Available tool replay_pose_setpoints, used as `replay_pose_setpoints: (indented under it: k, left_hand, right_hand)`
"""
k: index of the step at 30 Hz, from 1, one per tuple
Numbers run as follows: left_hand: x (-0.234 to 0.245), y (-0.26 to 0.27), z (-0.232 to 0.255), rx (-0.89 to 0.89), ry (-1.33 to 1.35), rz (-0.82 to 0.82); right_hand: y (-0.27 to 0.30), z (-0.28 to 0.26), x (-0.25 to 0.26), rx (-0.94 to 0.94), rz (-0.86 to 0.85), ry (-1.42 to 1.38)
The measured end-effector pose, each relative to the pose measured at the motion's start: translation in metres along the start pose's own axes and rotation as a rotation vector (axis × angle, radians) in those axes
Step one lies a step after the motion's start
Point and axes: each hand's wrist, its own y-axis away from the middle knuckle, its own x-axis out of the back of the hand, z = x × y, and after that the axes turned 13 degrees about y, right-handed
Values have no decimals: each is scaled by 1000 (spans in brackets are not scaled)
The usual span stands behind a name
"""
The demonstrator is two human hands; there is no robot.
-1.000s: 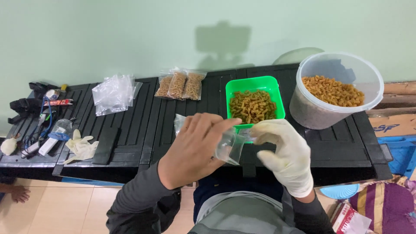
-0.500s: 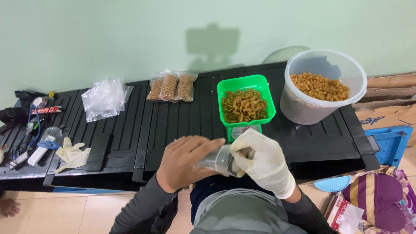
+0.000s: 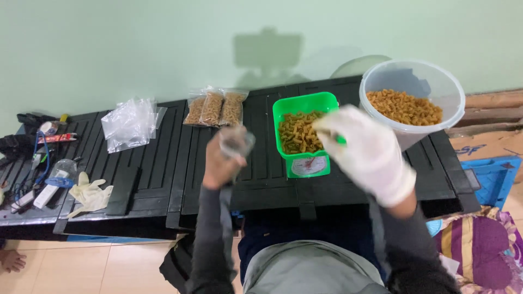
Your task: Scooping snacks from a large container into a scale for weighing and then into individual plastic bags for packaging.
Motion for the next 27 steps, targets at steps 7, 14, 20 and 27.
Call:
replay_pose_setpoints:
  k: [7,14,20,27]
  left_hand:
    - [-44,-7,-136,33,205,277]
    - [-67,16,-139,92,271,100]
    - [-66,14,-142,94,256,146]
    - [-48,4,-104,56,305,152]
  right_hand:
    - [-43,61,-60,288,-408,-212]
    - [-19,116,-131,471,-343,222]
    - [-28,111,-120,439,-380,167]
    - [-42,108,-106,251,-433,-98]
